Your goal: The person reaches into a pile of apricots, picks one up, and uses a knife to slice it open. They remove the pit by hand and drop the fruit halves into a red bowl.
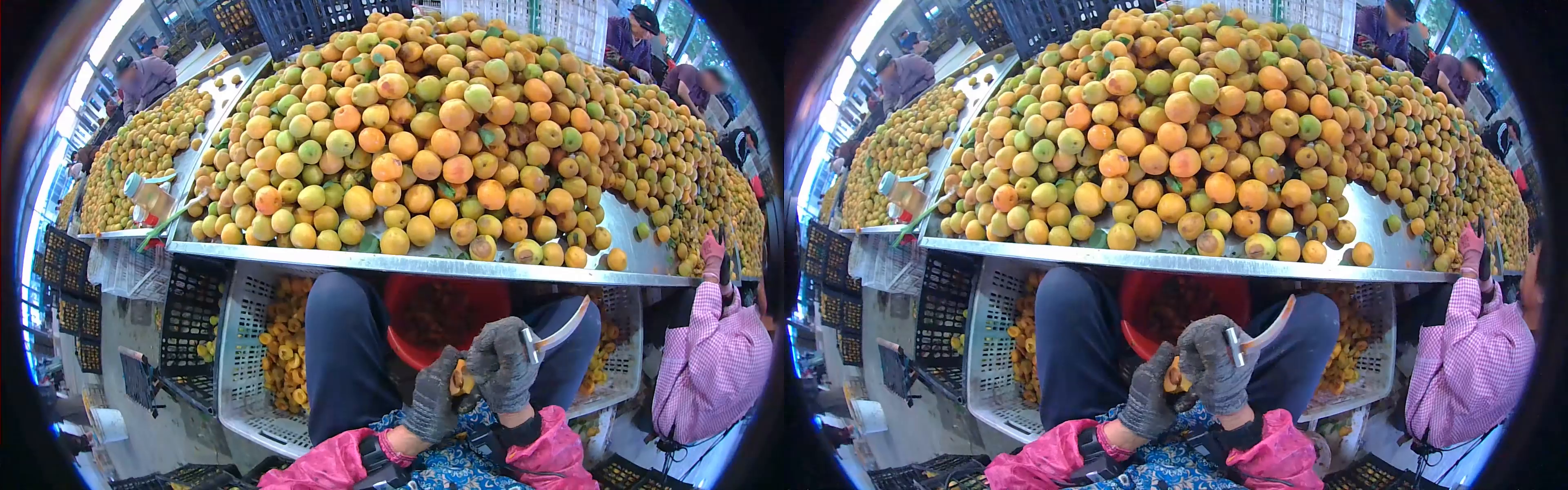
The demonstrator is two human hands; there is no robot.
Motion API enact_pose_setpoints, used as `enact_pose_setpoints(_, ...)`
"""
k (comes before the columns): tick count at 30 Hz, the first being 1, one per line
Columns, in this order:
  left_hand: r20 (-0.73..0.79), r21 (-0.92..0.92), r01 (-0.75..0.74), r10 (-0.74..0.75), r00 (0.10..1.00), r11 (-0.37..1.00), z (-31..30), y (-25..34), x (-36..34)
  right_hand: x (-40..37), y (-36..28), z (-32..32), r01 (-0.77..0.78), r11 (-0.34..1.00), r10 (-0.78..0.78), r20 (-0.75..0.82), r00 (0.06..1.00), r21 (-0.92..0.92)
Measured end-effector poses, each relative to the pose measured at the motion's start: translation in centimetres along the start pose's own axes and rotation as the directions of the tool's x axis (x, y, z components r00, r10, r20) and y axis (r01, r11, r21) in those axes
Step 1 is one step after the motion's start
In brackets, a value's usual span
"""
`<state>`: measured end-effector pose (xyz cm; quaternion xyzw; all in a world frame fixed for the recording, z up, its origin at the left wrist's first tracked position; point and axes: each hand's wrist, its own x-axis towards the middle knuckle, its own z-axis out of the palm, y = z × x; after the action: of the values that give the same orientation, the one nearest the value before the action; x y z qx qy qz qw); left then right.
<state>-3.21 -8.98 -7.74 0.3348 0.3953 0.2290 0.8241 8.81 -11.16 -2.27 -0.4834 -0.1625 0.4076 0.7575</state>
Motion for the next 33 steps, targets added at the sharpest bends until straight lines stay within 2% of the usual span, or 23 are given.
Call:
enact_pose_setpoints(3, 0.083, -0.407, 0.217, -0.201, 0.976, 0.887, -0.3, 0.7, 0.1, 0.2, 0.4, 0.3, 0.128, 0.944, -0.127, 0.025, 0.992, -0.304)
enact_pose_setpoints(4, 0.084, 0.158, -0.173, 0.161, 0.983, 0.972, -0.4, 0.5, 0.2, 0.1, 1.2, -0.1, 0.126, 0.944, -0.125, 0.025, 0.992, -0.305)
enact_pose_setpoints(5, 0.277, 0.628, -0.506, 0.438, 0.855, 0.591, -0.5, 0.4, 0.2, -0.1, 2.6, -0.9, 0.126, 0.943, -0.122, 0.033, 0.992, -0.308)
enact_pose_setpoints(8, 0.29, 0.604, -0.453, 0.348, 0.891, 0.656, -0.5, 1.8, 0.3, 0.3, 1.7, -0.3, 0.226, 0.877, -0.214, 0.076, 0.974, -0.423)
enact_pose_setpoints(11, 0.17, 0.365, -0.319, 0.274, 0.946, 0.875, -0.7, 0.1, 0.9, 0.8, 1.5, -1.0, -0.103, 0.984, 0.108, -0.025, 0.994, 0.144)
enact_pose_setpoints(15, 0.231, 0.347, -0.285, 0.214, 0.949, 0.893, -1.2, 0.7, 0.4, 1.3, 1.4, -1.7, -0.189, 0.958, 0.192, 0.009, 0.981, 0.214)
enact_pose_setpoints(16, 0.402, -0.156, 0.092, -0.022, 0.915, 0.983, -1.9, 0.5, 1.3, 1.5, 1.4, -2.0, -0.191, 0.958, 0.194, 0.01, 0.981, 0.214)
enact_pose_setpoints(17, 0.633, -0.511, 0.524, -0.114, 0.766, 0.681, -2.4, 0.2, 1.9, 1.6, 1.4, -2.2, -0.227, 0.927, 0.216, 0.07, 0.974, 0.297)
enact_pose_setpoints(18, 0.63, -0.513, 0.524, -0.116, 0.768, 0.68, -1.9, 0.5, 1.3, 1.7, 1.4, -2.3, -0.265, 0.888, 0.233, 0.129, 0.964, 0.376)
enact_pose_setpoints(19, 0.434, -0.151, 0.132, -0.055, 0.899, 0.98, -0.9, 1.2, 0.4, 1.8, 1.1, -2.2, -0.288, 0.857, 0.238, 0.168, 0.957, 0.428)
enact_pose_setpoints(20, 0.287, 0.339, -0.229, 0.132, 0.949, 0.912, -0.3, 1.7, 0.0, 1.9, 1.3, -2.4, -0.287, 0.856, 0.238, 0.167, 0.957, 0.429)
enact_pose_setpoints(21, 0.286, 0.34, -0.228, 0.131, 0.949, 0.912, -0.5, 2.0, 0.3, 1.8, 1.6, -2.8, -0.273, 0.899, 0.217, 0.195, 0.957, 0.342)
enact_pose_setpoints(22, 0.371, -0.084, 0.199, -0.155, 0.916, 0.976, -0.9, 2.7, 0.7, 1.8, 1.8, -3.1, -0.254, 0.933, 0.199, 0.225, 0.954, 0.253)
enact_pose_setpoints(23, 0.553, -0.418, 0.604, -0.338, 0.762, 0.678, -1.2, 3.1, 0.9, 1.7, 1.5, -3.4, -0.343, 0.903, 0.283, 0.244, 0.927, 0.258)
enact_pose_setpoints(24, 0.552, -0.418, 0.605, -0.34, 0.761, 0.678, -1.2, 2.9, 0.8, 1.7, 1.3, -3.2, -0.344, 0.902, 0.284, 0.243, 0.928, 0.26)
enact_pose_setpoints(25, 0.455, 0.064, 0.062, -0.085, 0.886, 0.996, -1.3, 2.4, 0.4, 1.5, 1.1, -2.9, -0.342, 0.927, 0.294, 0.266, 0.918, 0.154)
enact_pose_setpoints(26, 0.516, 0.532, -0.5, 0.206, 0.831, 0.683, -1.4, 1.9, 0.0, 1.5, 0.9, -2.7, -0.331, 0.943, 0.304, 0.291, 0.907, 0.047)
enact_pose_setpoints(27, 0.521, 0.533, -0.504, 0.206, 0.829, 0.679, -2.1, 0.5, 0.3, 2.1, 1.2, -3.4, -0.387, 0.922, 0.357, 0.416, 0.836, -0.015)
enact_pose_setpoints(28, 0.507, 0.066, -0.068, 0.026, 0.861, 0.995, -3.4, -1.8, 0.9, 2.0, 1.7, -3.4, -0.364, 0.928, 0.362, 0.398, 0.843, -0.075)
enact_pose_setpoints(29, 0.582, -0.409, 0.432, -0.135, 0.802, 0.803, -3.9, -3.2, 1.2, 2.2, 1.3, -2.7, -0.258, 0.933, 0.349, 0.464, 0.814, -0.249)
enact_pose_setpoints(30, 0.588, -0.406, 0.44, -0.14, 0.797, 0.801, -3.5, -2.9, 1.1, 2.6, 0.8, -2.1, -0.128, 0.904, 0.348, 0.525, 0.777, -0.409)
enact_pose_setpoints(31, 0.447, -0.179, 0.228, -0.127, 0.886, 0.957, -2.8, -2.4, 1.1, 3.2, 1.1, -2.0, 0.305, 0.81, 0.176, 0.704, 0.688, -0.5)
enact_pose_setpoints(33, 0.329, 0.02, -0.023, 0.015, 0.944, 1.0, -4.0, -5.5, 1.4, 2.6, 0.9, -1.3, 0.153, 0.865, 0.231, 0.65, 0.724, -0.479)
